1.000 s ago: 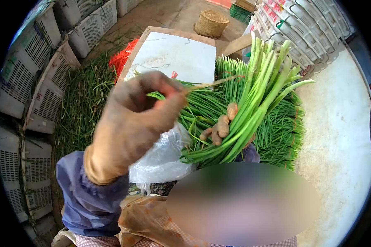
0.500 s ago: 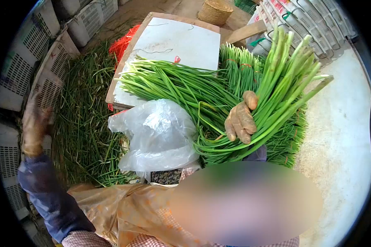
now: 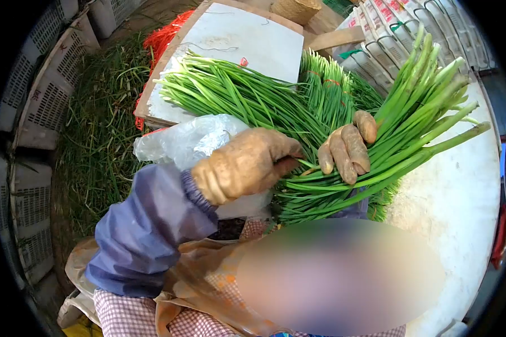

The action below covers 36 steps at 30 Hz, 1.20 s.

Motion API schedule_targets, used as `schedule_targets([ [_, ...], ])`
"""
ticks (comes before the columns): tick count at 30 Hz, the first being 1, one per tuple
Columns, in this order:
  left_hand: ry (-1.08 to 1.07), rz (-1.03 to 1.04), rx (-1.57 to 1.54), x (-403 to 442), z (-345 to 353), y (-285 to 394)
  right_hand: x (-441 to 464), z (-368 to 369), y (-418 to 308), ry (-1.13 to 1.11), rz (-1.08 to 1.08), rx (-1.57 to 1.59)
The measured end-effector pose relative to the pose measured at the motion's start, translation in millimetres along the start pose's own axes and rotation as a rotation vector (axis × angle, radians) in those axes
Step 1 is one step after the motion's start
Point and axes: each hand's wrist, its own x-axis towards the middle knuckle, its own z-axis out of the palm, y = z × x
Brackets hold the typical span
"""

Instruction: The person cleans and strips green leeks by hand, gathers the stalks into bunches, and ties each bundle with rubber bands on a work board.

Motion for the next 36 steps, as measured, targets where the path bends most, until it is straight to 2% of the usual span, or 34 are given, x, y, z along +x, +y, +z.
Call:
schedule_targets([
  [2, 0.198, 0.101, 0.277, -8.2, -5.7, 2.1, -6.1, 5.1, -2.3, 0.027, 0.031, 0.002],
  [3, 0.309, 0.173, 0.396, -14.3, -10.3, 6.3, -8.3, 7.7, 2.3, 0.098, -0.034, 0.038],
  [4, 0.306, 0.169, 0.400, -21.2, -16.5, 16.7, -8.7, 7.9, 7.2, 0.167, -0.099, 0.076],
  [6, 0.281, 0.030, 0.688, -35.8, -30.0, 41.5, -10.3, -8.2, 12.5, -0.014, -0.138, 0.160],
  [8, 0.300, 0.022, 0.742, -48.3, -39.0, 52.8, -8.1, -1.5, 9.4, 0.093, -0.038, 0.148],
  [10, 0.379, -0.011, 0.818, -56.2, -42.5, 59.9, -9.9, -4.6, 23.1, 0.080, -0.055, 0.182],
  [13, 0.497, -0.034, 0.894, -64.9, -54.2, 68.6, -5.2, -1.1, 27.7, 0.037, 0.093, 0.327],
  [16, 0.709, 0.038, 0.973, -71.9, -71.5, 70.5, -4.8, 3.5, 48.2, 0.024, 0.067, 0.401],
  [19, 0.773, 0.152, 1.058, -92.7, -108.9, 79.1, -5.8, 15.5, 61.3, 0.161, 0.066, 0.373],
  [21, 0.840, 0.112, 1.122, -112.5, -132.9, 78.7, -10.8, 32.9, 71.9, 0.353, 0.090, 0.300],
  [23, 0.877, 0.103, 1.232, -140.4, -161.2, 69.5, -12.8, 35.8, 83.0, 0.364, 0.155, 0.274],
  [25, 1.137, -0.010, 1.150, -170.4, -186.5, 46.7, -9.0, 43.4, 87.6, 0.419, 0.246, 0.419],
  [27, 1.199, -0.313, 0.982, -211.1, -212.0, 18.7, -6.5, 41.7, 94.3, 0.421, 0.330, 0.442],
  [29, 1.156, -0.500, 0.771, -250.2, -219.7, -12.5, -9.9, 29.9, 104.7, 0.399, 0.432, 0.331],
  [30, 1.155, -0.549, 0.656, -265.5, -217.8, -24.7, -11.5, 24.1, 109.8, 0.384, 0.482, 0.277],
  [32, 1.190, -0.488, 0.424, -285.2, -207.7, -40.6, -6.8, 23.1, 114.2, 0.397, 0.671, 0.220],
  [33, 1.200, -0.499, 0.429, -292.9, -206.5, -39.0, -4.9, 28.0, 113.5, 0.474, 0.792, 0.291],
  [36, 1.348, -0.573, 0.504, -306.4, -202.9, -28.6, -6.0, 24.4, 125.9, 0.482, 0.925, 0.230],
])
